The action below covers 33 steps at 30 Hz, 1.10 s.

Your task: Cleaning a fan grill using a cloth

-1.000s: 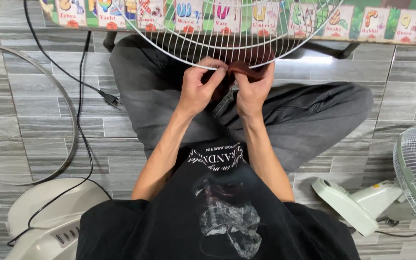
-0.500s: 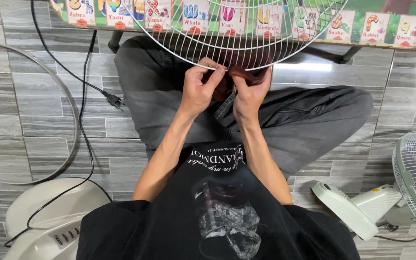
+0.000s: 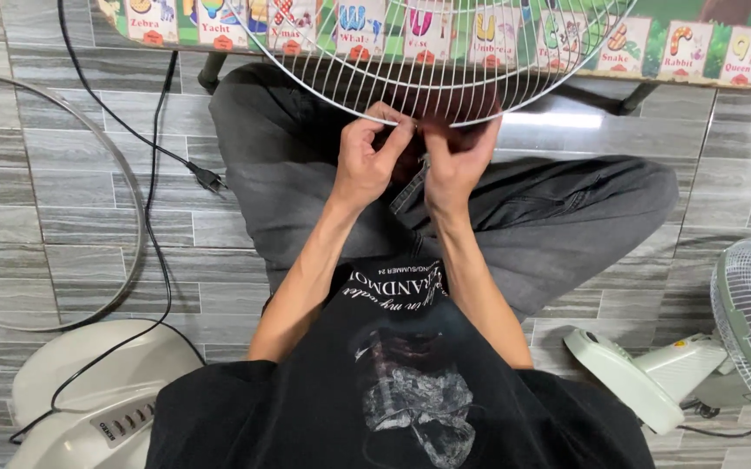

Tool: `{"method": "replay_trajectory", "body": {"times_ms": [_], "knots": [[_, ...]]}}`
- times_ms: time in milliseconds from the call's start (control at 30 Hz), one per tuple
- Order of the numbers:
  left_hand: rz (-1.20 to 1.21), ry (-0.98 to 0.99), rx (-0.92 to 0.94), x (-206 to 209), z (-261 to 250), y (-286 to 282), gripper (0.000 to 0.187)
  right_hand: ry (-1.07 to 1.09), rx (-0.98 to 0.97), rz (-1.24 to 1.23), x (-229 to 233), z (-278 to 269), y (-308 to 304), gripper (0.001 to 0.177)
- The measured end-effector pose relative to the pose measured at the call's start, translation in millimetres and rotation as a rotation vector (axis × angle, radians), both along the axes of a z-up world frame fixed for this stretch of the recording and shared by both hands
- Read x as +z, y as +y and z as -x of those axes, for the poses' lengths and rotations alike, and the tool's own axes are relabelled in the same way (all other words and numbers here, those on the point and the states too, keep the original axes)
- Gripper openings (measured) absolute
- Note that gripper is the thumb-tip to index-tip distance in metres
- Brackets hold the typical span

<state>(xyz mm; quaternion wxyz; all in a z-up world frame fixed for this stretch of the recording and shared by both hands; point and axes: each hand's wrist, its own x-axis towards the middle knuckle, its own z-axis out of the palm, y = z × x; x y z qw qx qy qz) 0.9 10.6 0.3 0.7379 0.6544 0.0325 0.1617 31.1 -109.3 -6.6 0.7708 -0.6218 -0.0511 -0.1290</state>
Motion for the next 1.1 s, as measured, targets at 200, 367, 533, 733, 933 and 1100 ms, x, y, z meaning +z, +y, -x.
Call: {"method": "replay_trajectory", "body": {"times_ms": [200,367,533,733,933,1100], "knots": [[0.048,0.024,-0.045,3,3,3,0.017,0.03,0.07,-0.103,-20,10,-4,0.08],[0.056,0.026,-0.048,-3,4,-1,0.019,0.077,0.069,-0.172,-9,13,7,0.074],[0.003,0.013,-0.033,-3,3,1,0.015,0.145,0.022,-0.232,19,1,26,0.061],[-0.004,0.011,-0.034,-1,-3,3,0.015,0.174,-0.046,-0.286,20,-2,28,0.042],[-0.049,0.02,-0.06,-4,-1,5,0.013,0.019,0.053,0.038,16,-2,6,0.058],[0.027,0.047,-0.12,-1,0,10,0.018,-0.056,0.139,0.091,12,0,-2,0.061]]}}
